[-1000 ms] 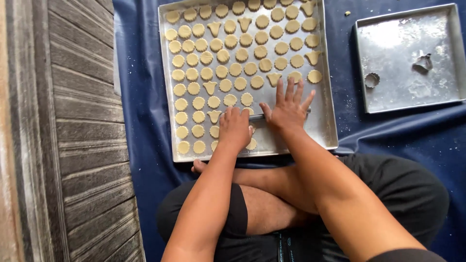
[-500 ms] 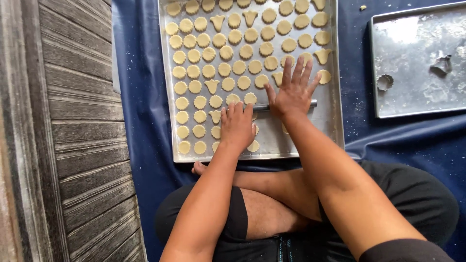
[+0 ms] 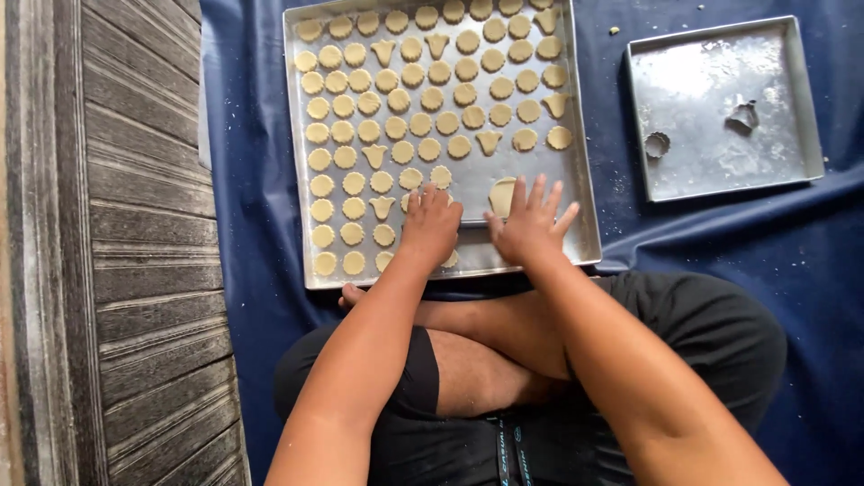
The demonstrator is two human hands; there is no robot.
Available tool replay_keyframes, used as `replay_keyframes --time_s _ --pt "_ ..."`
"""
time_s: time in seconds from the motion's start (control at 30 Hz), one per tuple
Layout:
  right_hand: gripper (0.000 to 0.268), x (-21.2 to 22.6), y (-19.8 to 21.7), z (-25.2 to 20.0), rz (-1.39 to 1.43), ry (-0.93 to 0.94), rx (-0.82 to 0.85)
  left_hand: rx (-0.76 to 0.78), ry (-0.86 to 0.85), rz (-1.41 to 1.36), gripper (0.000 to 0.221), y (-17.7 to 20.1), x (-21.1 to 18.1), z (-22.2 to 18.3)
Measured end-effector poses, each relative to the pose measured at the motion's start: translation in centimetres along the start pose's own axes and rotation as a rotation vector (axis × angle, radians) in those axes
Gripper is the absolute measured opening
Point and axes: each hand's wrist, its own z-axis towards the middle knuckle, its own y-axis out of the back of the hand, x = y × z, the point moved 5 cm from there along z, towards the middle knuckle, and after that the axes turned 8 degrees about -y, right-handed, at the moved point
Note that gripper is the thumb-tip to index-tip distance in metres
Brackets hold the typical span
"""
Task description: Cutting circular shapes from a sheet of dough using a manual cutter and arranging them on a baking tray.
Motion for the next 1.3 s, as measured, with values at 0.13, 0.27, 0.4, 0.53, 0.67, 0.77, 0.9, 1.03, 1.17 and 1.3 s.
replay_keyframes --time_s 0.13,0.27,0.4,0.53,0.67,0.77,0.9,1.03,1.17,1.3 --pt "0.056 -3.6 0.7 5.0 0.007 0.173 -0.234 -0.141 -0.061 0.084 0.013 1.0 -1.1 -0.4" --pt "0.038 -3.8 1.7 7.0 0.086 0.238 -0.294 -0.127 -0.098 0.108 0.008 1.8 -1.9 -0.9" --pt "0.031 -1.1 1.2 8.4 0.091 0.282 -0.351 -0.046 -0.053 0.076 0.016 5.3 -2.7 -1.9" --pt "0.019 0.3 2.3 6.4 0.048 0.289 -0.376 0.031 0.024 0.098 0.020 7.3 -1.6 -4.6" --pt "0.011 0.1 1.7 7.4 0.074 0.255 -0.356 0.126 0.080 0.087 0.022 11.2 -0.1 -5.8" --pt "0.011 0.6 3.5 5.3 0.092 0.257 -0.275 0.238 0.153 -0.028 0.027 13.0 1.5 -6.2" --pt "0.015 0.3 5.8 2.8 0.088 0.231 -0.056 0.313 0.294 -0.123 0.031 14.6 4.1 -6.7" --pt "0.022 0.4 8.3 -0.5 0.301 0.195 0.150 0.300 0.371 -0.190 0.035 15.5 5.2 -7.3" --pt "0.024 -0.9 7.9 -0.5 0.574 0.161 0.174 0.307 0.380 -0.176 0.037 14.6 5.9 -7.4" --pt "0.031 -5.9 1.7 4.6 0.529 0.042 0.142 0.309 0.377 -0.175 0.040 13.6 6.0 -7.0"
